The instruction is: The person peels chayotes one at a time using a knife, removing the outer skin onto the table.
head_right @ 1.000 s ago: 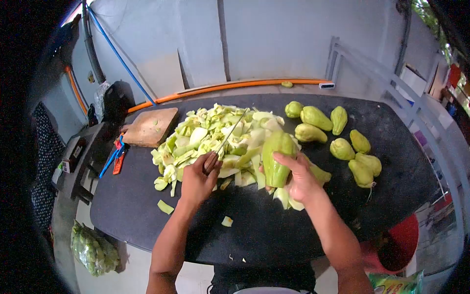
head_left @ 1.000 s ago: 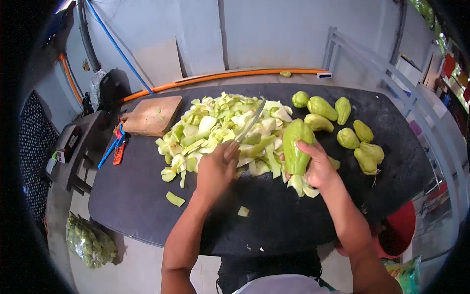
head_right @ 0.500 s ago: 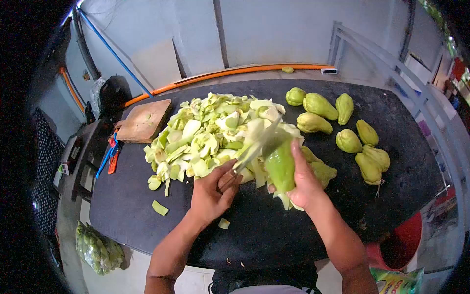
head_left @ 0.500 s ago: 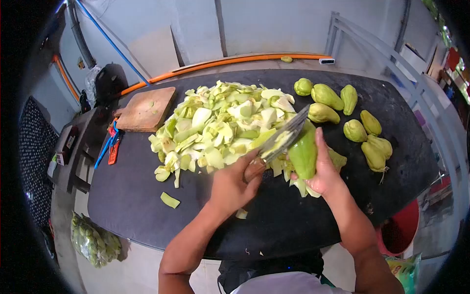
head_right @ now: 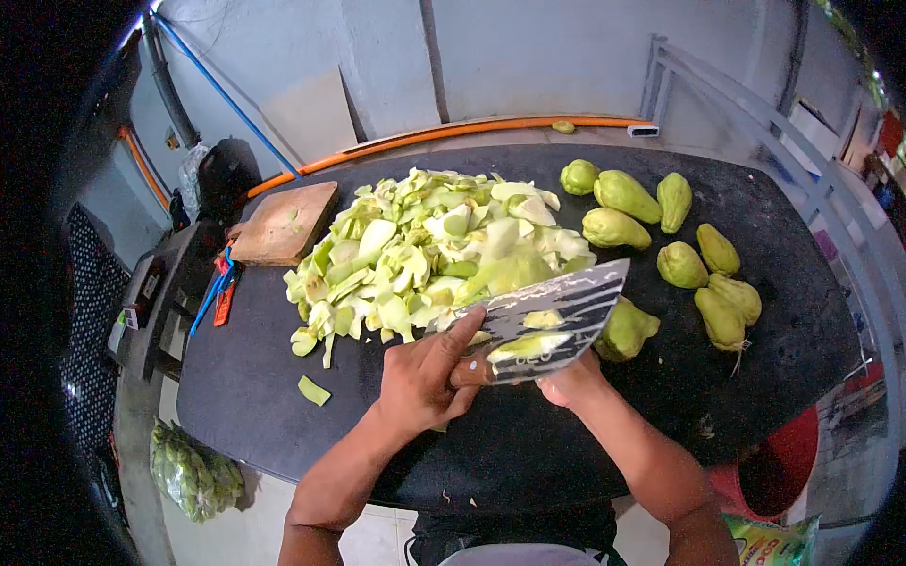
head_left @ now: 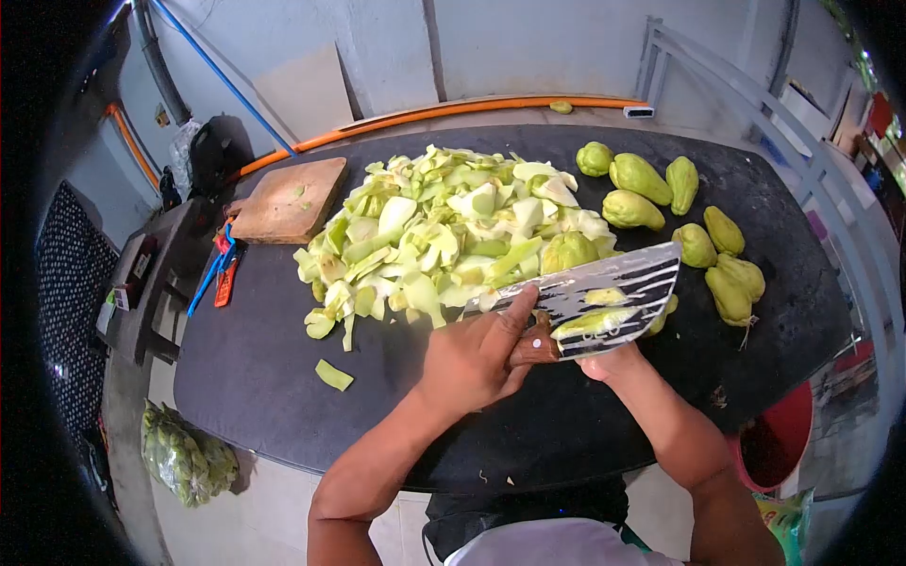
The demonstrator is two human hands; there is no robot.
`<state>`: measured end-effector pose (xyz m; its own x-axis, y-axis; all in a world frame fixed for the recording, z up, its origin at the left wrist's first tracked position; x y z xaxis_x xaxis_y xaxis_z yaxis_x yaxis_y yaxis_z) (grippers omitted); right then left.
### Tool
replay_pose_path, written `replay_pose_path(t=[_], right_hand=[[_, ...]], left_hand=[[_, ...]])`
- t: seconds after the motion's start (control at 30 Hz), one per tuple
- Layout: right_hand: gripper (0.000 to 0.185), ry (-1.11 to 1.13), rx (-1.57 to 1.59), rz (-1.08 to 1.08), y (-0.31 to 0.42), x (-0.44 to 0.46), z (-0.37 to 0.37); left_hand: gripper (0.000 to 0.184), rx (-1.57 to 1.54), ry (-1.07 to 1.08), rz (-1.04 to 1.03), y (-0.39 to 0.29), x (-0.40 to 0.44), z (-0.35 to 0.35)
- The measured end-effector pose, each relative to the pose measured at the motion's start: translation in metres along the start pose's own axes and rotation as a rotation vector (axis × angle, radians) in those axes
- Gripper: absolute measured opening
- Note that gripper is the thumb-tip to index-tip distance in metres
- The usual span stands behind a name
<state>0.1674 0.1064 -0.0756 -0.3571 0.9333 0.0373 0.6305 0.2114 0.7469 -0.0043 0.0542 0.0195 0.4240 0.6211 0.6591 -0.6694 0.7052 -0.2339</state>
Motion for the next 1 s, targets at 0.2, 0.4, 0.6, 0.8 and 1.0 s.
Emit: replay_pose_path(t=[0.2, 0.4, 0.6, 0.8, 1.0], right_hand=[[0.047, 0.244, 0.274, -0.002, -0.012, 0.0, 0.014], [0.051, 0.235, 0.356, -0.06, -0.014, -0.001, 0.013], [0.051, 0.018, 0.168, -0.04, -0.02, 0.001, 0.018], [0.049, 0.044, 0.114, 0.019, -0.007, -0.005, 0.0], [0.063, 0.157, -0.074, -0.09, 0.017, -0.005, -0.03]], left_hand=[[0.073, -0.001, -0.051, -0.079, -0.006, 0.002, 0.001], [0.066, 0.034, -0.055, -0.112, -0.008, 0.003, -0.001], [0.067, 0.064, -0.042, -0.12, 0.001, 0.003, -0.003], [0.074, 0.061, -0.014, -0.083, 0.007, 0.001, 0.001], [0.069, 0.063, -0.013, 0.022, 0.046, -0.008, 0.003]])
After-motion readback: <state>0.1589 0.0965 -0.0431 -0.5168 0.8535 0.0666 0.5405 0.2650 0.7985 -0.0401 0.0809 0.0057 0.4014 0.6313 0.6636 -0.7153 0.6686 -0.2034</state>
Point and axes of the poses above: each hand's wrist, its own x-axis towards the middle knuckle, its own z-axis out of the back of the hand, y = z × x, the point moved 5 cm from there along x, towards the middle knuckle, and after that the axes turned 1 degree about y, right-handed, at the moved point
